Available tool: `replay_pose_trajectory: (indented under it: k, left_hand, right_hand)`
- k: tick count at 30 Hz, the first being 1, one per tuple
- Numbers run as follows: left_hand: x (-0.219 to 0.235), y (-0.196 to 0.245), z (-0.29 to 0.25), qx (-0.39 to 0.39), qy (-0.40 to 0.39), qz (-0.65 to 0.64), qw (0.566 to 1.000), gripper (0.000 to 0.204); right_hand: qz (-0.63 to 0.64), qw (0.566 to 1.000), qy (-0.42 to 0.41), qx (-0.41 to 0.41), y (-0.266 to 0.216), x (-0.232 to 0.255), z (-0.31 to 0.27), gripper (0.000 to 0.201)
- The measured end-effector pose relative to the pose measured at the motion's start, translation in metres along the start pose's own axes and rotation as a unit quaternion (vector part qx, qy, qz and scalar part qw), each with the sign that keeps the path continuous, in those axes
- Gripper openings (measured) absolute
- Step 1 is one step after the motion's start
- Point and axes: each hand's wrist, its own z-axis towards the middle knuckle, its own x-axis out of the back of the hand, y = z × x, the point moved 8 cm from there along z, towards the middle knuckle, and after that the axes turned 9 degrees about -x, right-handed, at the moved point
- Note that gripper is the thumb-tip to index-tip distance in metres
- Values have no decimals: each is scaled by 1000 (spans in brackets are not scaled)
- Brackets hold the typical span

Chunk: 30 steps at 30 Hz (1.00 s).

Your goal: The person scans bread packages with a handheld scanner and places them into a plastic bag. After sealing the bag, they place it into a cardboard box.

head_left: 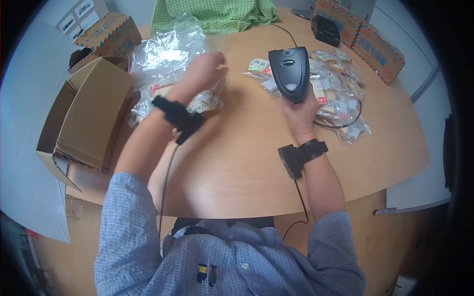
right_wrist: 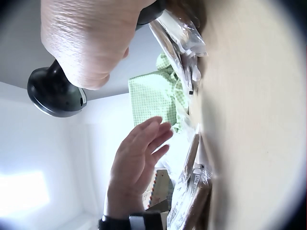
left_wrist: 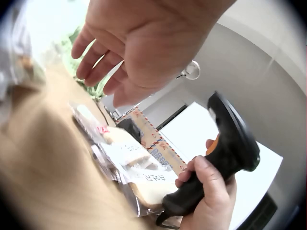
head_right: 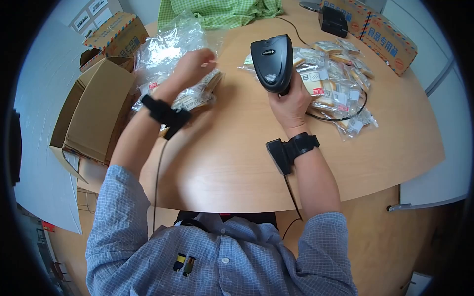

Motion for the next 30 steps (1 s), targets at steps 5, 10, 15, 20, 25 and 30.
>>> replay_pose_trajectory:
  k: [5,10,15,20,25,30]
  left_hand:
    - [-78,27,43,33,-40,-123,991,40]
    - [-102,60,50,28,21,-180,983,50]
    - [-109,91,49,-171,67,-166,969,38]
    - [-82,82,28,-251,188,-75,947,31]
    - [-46,10,37,49,157,-187,968,24]
    - [0,-39,20,171,86,-365,911,25]
  right_hand:
    - [33,999,13,-26,9,4,2,44]
    - [34,998,32,-30,12,8,3,44]
    - [-7,1000,-10,25,-7,1,-1,44]
    - [-37,993,-82,72,-24,-11,-4,45]
    - [-33,994,-66,76,-24,-8,-4,47]
    - [-39,992,-102,59,-25,-13,-4,46]
